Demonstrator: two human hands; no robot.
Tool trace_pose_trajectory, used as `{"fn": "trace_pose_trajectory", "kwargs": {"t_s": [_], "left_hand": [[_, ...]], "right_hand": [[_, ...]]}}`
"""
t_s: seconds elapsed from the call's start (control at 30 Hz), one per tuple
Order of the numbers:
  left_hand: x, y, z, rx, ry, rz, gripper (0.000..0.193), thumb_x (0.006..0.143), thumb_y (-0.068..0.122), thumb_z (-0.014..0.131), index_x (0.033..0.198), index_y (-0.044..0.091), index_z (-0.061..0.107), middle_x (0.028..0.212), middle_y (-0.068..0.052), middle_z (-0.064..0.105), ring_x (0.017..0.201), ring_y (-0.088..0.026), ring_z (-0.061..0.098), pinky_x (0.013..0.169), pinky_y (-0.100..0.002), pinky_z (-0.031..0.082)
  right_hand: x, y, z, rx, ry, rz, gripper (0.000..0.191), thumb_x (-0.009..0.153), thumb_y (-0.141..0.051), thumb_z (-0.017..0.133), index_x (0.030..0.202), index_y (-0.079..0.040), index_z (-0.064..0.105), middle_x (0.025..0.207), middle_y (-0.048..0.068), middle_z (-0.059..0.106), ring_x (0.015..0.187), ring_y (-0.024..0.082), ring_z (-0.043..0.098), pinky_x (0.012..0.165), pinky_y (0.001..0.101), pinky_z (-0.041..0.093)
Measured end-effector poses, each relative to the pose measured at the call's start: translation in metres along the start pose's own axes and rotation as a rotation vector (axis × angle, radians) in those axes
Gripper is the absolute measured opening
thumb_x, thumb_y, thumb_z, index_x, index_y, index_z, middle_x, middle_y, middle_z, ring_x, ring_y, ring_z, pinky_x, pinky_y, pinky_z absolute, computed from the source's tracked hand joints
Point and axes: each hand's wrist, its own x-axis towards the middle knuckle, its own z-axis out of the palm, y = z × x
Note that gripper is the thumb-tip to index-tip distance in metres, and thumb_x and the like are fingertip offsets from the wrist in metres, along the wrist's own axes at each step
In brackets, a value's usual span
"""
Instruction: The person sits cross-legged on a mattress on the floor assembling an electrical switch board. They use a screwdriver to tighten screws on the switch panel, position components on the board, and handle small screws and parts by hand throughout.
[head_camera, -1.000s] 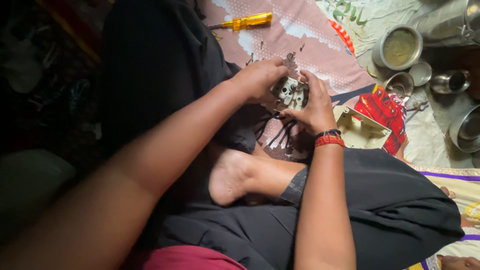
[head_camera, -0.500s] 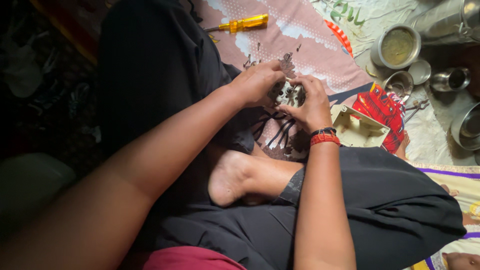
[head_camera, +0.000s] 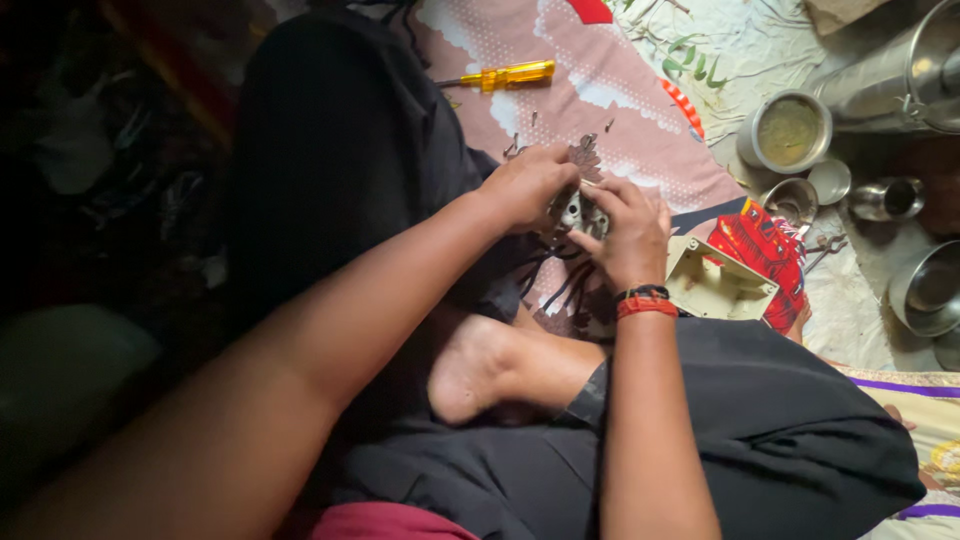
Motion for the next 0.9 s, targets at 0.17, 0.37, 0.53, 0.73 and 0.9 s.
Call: {"fn": "trace_pose_trajectory", "kwargs": {"t_s": [0.17, 0.37, 0.53, 0.73, 0.9], "left_hand": [[0.004, -0.008, -0.002, -0.159, 0.097, -0.130, 0.046, 0.065, 0.014, 0.082, 0.109, 0.009, 0.072, 0.106, -0.015, 0.070, 0.105, -0.035, 0.066, 0.090, -0.045, 0.052], [0.013, -0.042, -0.032, 0.132, 0.476, -0.352, 0.026, 0.086, 0.002, 0.063, 0.104, 0.015, 0.078, 0.100, -0.016, 0.074, 0.098, -0.037, 0.071, 0.088, -0.048, 0.054], [0.021, -0.077, -0.085, 0.196, 0.471, -0.343, 0.023, 0.080, 0.005, 0.064, 0.095, 0.014, 0.080, 0.092, -0.016, 0.076, 0.092, -0.036, 0.073, 0.082, -0.047, 0.056], [0.034, -0.058, -0.056, 0.192, 0.025, -0.421, 0.016, 0.082, 0.014, 0.070, 0.093, 0.018, 0.081, 0.098, -0.016, 0.074, 0.095, -0.035, 0.072, 0.082, -0.048, 0.056], [0.031, -0.048, -0.026, 0.287, -0.077, -0.298, 0.015, 0.079, 0.011, 0.069, 0.090, 0.014, 0.080, 0.098, -0.015, 0.075, 0.096, -0.035, 0.072, 0.078, -0.049, 0.057]], "right_hand": [[-0.001, 0.005, 0.004, 0.033, 0.005, -0.013, 0.059, 0.061, -0.025, 0.094, 0.116, -0.018, 0.076, 0.121, 0.000, 0.067, 0.116, 0.027, 0.062, 0.109, 0.0525, 0.036], [-0.002, 0.009, 0.006, 0.025, 0.006, -0.023, 0.055, 0.064, -0.025, 0.093, 0.116, -0.018, 0.076, 0.121, 0.001, 0.068, 0.116, 0.027, 0.062, 0.105, 0.0471, 0.040], [-0.003, 0.009, 0.003, 0.049, -0.006, 0.004, 0.055, 0.063, -0.021, 0.093, 0.115, -0.017, 0.077, 0.119, 0.002, 0.068, 0.111, 0.028, 0.063, 0.098, 0.0435, 0.046], [-0.003, 0.005, 0.000, 0.102, -0.007, 0.024, 0.057, 0.061, -0.017, 0.093, 0.116, -0.016, 0.076, 0.118, 0.004, 0.068, 0.110, 0.028, 0.065, 0.094, 0.0402, 0.052], [-0.004, 0.004, 0.000, 0.133, 0.001, 0.024, 0.059, 0.061, -0.017, 0.093, 0.117, -0.015, 0.076, 0.118, 0.004, 0.068, 0.109, 0.028, 0.066, 0.094, 0.0402, 0.052]]}}
